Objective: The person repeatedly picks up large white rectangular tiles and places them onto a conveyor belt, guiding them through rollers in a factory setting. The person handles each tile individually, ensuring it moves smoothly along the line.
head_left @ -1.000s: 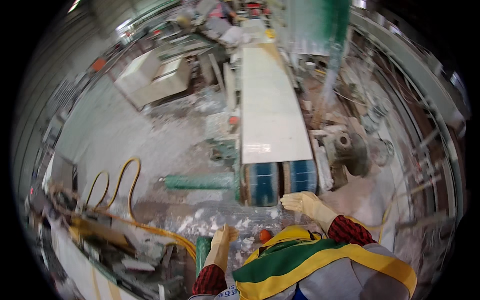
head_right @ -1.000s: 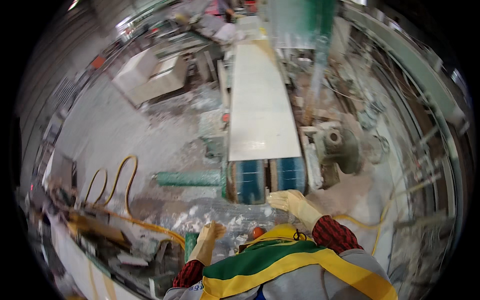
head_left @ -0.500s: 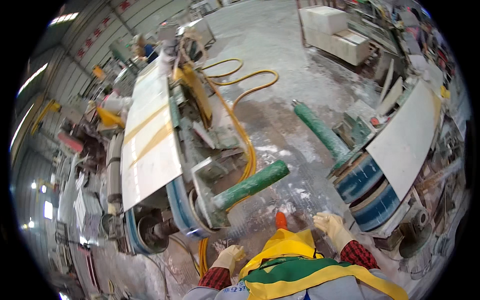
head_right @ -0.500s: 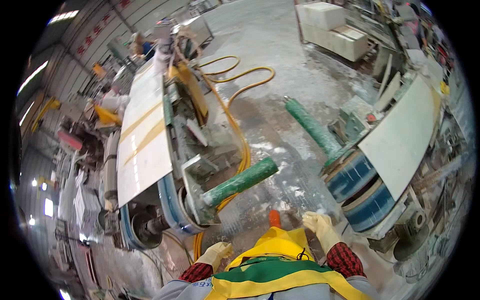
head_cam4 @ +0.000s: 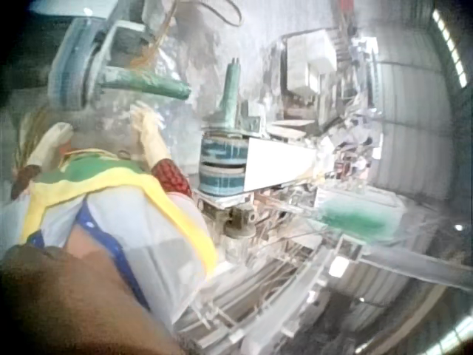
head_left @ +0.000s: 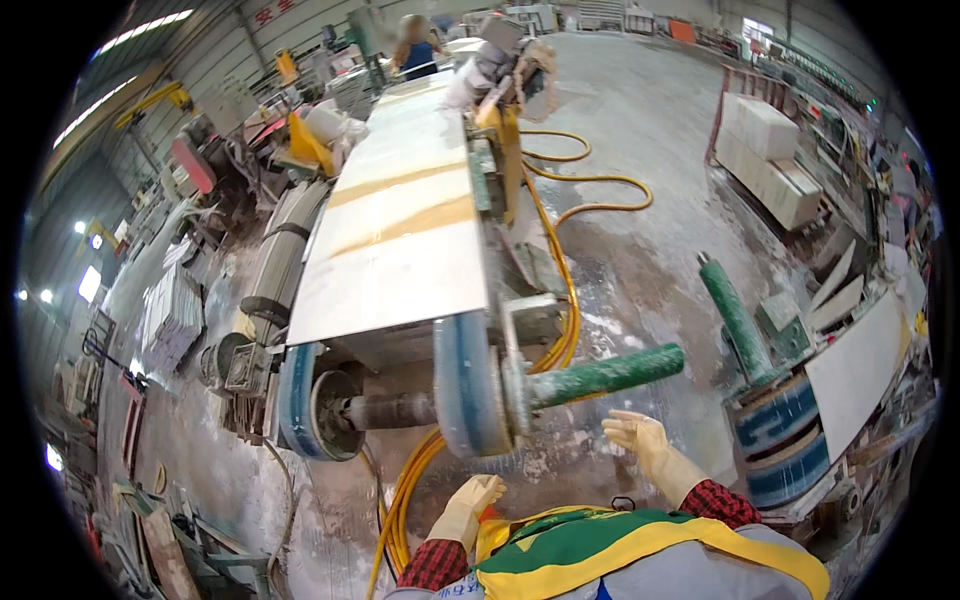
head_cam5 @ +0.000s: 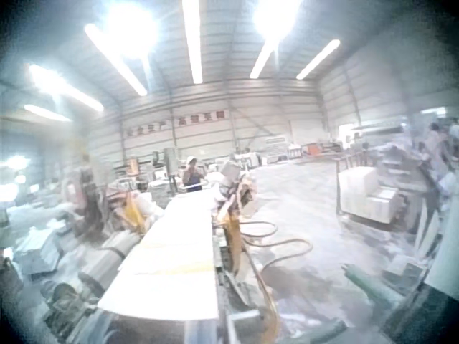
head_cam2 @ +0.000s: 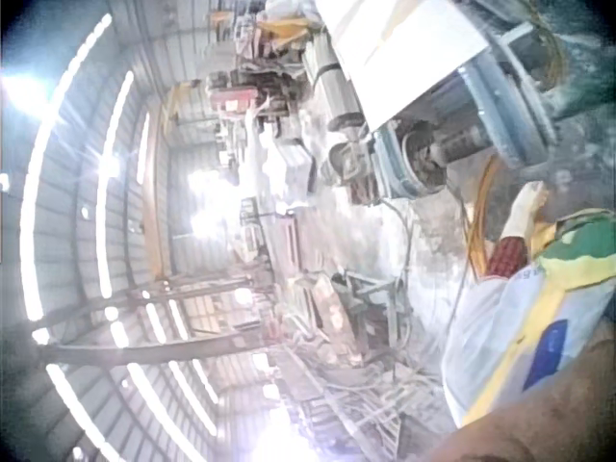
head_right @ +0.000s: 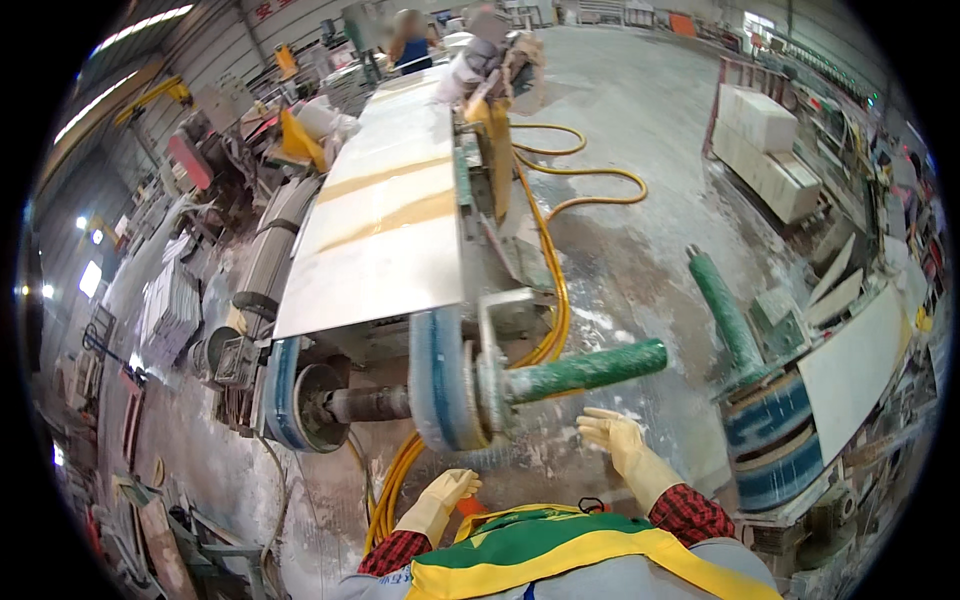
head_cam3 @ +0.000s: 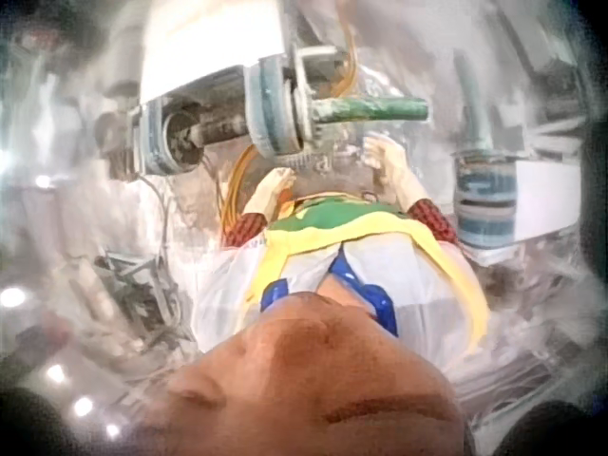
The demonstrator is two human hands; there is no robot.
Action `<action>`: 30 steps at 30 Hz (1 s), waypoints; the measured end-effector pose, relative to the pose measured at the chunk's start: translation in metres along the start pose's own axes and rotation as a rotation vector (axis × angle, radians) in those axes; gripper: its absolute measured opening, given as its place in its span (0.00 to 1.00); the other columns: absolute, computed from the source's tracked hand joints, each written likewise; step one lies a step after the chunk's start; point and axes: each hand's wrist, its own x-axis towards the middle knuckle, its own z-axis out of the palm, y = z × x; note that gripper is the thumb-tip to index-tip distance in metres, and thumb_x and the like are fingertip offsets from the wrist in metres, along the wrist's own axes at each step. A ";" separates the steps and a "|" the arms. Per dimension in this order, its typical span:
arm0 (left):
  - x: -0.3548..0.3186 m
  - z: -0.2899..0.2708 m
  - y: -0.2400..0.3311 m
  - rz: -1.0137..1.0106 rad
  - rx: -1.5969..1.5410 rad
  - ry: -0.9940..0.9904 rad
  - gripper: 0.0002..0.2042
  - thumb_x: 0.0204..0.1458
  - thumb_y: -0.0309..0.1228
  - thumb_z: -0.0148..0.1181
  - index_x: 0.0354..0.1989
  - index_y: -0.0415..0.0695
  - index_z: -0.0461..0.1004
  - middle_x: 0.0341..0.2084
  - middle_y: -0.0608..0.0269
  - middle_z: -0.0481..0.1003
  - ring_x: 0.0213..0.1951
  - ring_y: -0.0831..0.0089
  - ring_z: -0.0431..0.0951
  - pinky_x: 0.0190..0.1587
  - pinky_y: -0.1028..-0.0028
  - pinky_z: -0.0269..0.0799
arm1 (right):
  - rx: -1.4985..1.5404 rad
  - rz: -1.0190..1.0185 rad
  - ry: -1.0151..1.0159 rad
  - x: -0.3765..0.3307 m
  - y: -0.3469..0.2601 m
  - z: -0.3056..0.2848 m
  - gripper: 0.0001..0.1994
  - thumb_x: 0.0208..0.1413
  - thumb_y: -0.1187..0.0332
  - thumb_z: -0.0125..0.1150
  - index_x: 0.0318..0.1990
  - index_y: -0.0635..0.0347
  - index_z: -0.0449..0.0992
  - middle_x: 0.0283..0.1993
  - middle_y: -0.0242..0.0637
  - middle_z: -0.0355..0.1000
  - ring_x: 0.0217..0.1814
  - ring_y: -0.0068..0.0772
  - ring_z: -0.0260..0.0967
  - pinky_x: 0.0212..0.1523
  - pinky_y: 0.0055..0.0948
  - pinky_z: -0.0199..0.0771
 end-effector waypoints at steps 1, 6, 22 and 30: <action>-0.005 -0.023 0.005 0.039 -0.022 0.027 0.27 0.76 0.46 0.46 0.62 0.32 0.79 0.57 0.47 0.85 0.55 0.60 0.86 0.60 0.64 0.79 | -0.020 -0.101 0.003 0.018 -0.004 0.033 0.20 0.72 0.73 0.52 0.67 0.68 0.79 0.62 0.54 0.83 0.60 0.47 0.84 0.66 0.41 0.83; -0.044 -0.132 -0.043 0.036 -0.303 0.221 0.26 0.73 0.45 0.51 0.61 0.32 0.80 0.54 0.48 0.86 0.52 0.62 0.86 0.58 0.65 0.80 | -0.643 -0.807 -0.049 0.111 -0.011 0.163 0.14 0.76 0.69 0.55 0.56 0.66 0.85 0.61 0.49 0.84 0.67 0.49 0.79 0.70 0.41 0.75; -0.136 -0.171 -0.250 -0.362 0.844 0.101 0.21 0.70 0.50 0.55 0.49 0.45 0.86 0.44 0.58 0.89 0.47 0.64 0.88 0.48 0.64 0.83 | -1.184 -1.406 0.036 0.210 -0.010 0.353 0.06 0.59 0.76 0.66 0.42 0.59 0.83 0.62 0.60 0.78 0.65 0.72 0.72 0.69 0.61 0.71; -0.159 -0.285 -0.094 -0.267 0.044 0.994 0.20 0.71 0.42 0.57 0.58 0.39 0.83 0.51 0.37 0.84 0.55 0.42 0.83 0.65 0.54 0.76 | -1.191 -1.452 0.127 0.196 -0.017 0.357 0.06 0.56 0.73 0.66 0.41 0.55 0.82 0.60 0.57 0.76 0.62 0.70 0.71 0.65 0.61 0.70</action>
